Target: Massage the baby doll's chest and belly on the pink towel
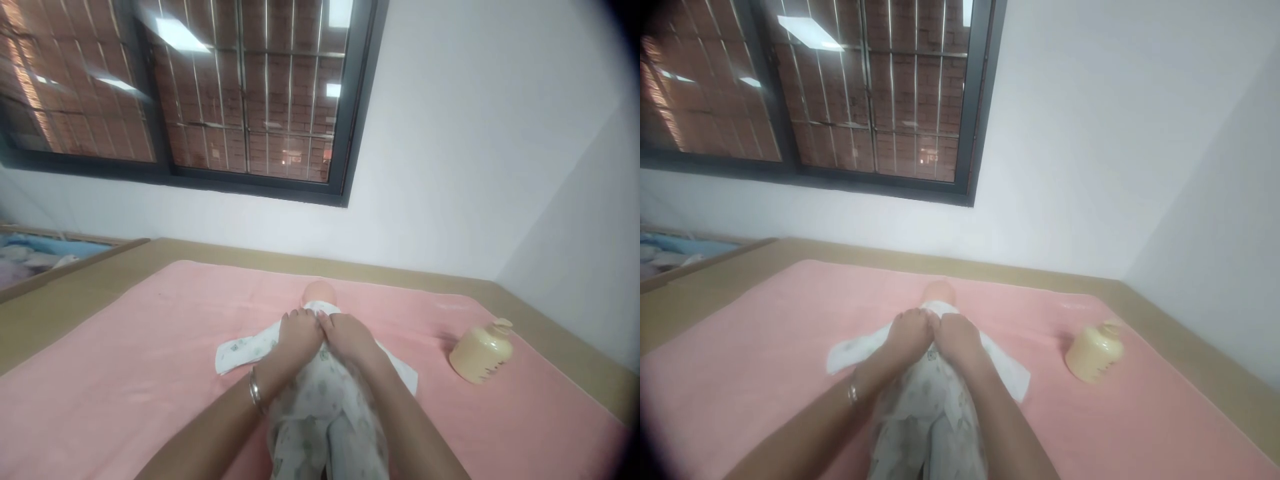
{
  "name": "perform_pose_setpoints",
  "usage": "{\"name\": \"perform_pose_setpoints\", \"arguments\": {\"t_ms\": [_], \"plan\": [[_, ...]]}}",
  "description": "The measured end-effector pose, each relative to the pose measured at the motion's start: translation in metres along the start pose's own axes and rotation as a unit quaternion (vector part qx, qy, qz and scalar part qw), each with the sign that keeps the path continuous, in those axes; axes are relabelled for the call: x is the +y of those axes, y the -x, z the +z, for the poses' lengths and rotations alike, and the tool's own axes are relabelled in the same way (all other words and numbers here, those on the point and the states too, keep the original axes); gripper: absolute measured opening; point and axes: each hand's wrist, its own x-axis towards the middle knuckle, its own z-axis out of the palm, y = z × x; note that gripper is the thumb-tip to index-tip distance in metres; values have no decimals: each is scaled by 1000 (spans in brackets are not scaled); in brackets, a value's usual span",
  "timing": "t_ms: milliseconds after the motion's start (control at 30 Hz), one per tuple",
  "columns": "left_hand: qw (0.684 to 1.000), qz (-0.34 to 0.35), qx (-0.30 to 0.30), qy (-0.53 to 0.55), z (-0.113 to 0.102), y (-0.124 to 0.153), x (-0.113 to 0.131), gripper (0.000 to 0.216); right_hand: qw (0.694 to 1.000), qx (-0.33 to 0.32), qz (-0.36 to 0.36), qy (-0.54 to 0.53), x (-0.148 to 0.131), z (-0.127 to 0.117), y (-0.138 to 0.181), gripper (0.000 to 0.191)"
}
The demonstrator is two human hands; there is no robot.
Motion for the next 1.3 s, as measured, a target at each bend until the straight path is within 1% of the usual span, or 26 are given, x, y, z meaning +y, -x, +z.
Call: {"name": "perform_pose_setpoints", "arguments": {"t_ms": [100, 200, 300, 367, 433, 500, 600, 667, 767, 833, 933, 1100, 1300], "plan": [[999, 36, 14, -30, -1, 10, 11, 27, 1000, 2, 7, 1, 14, 9, -18, 75], [998, 47, 32, -19, 0, 11, 10, 28, 1000, -10, -12, -12, 18, 8, -21, 75], [999, 31, 33, -3, 3, 3, -1, 30, 1000, -9, -29, -3, 7, 0, -6, 76], [999, 18, 15, 22, 5, -4, -8, 27, 1000, -2, -24, 1, -1, -4, 4, 75], [998, 7, -8, 57, 8, -8, -13, 28, 1000, 1, -15, -3, -5, -5, 8, 74], [997, -12, -4, 78, 11, -10, -13, 36, 1000, -1, 3, 2, -4, -2, 3, 71], [994, -48, 28, 91, 14, -10, -11, 51, 999, 4, 30, 15, 5, 7, -11, 67], [992, -60, 20, 107, 14, -11, -10, 56, 999, 10, 44, 12, 11, 12, -20, 65], [986, -79, -12, 147, 12, -15, -13, 57, 998, 13, 66, 4, 14, 18, -28, 68], [981, -85, -24, 172, 13, -17, -17, 58, 996, 24, 82, 15, 13, 23, -31, 69], [978, -87, -19, 189, 18, -19, -22, 58, 993, 56, 97, 37, 13, 30, -35, 68], [976, -97, -6, 197, 28, -20, -24, 54, 990, 101, 100, 21, 19, 41, -40, 58], [976, -103, -1, 190, 28, -20, -21, 53, 989, 103, 101, 30, 22, 44, -42, 51]]}}
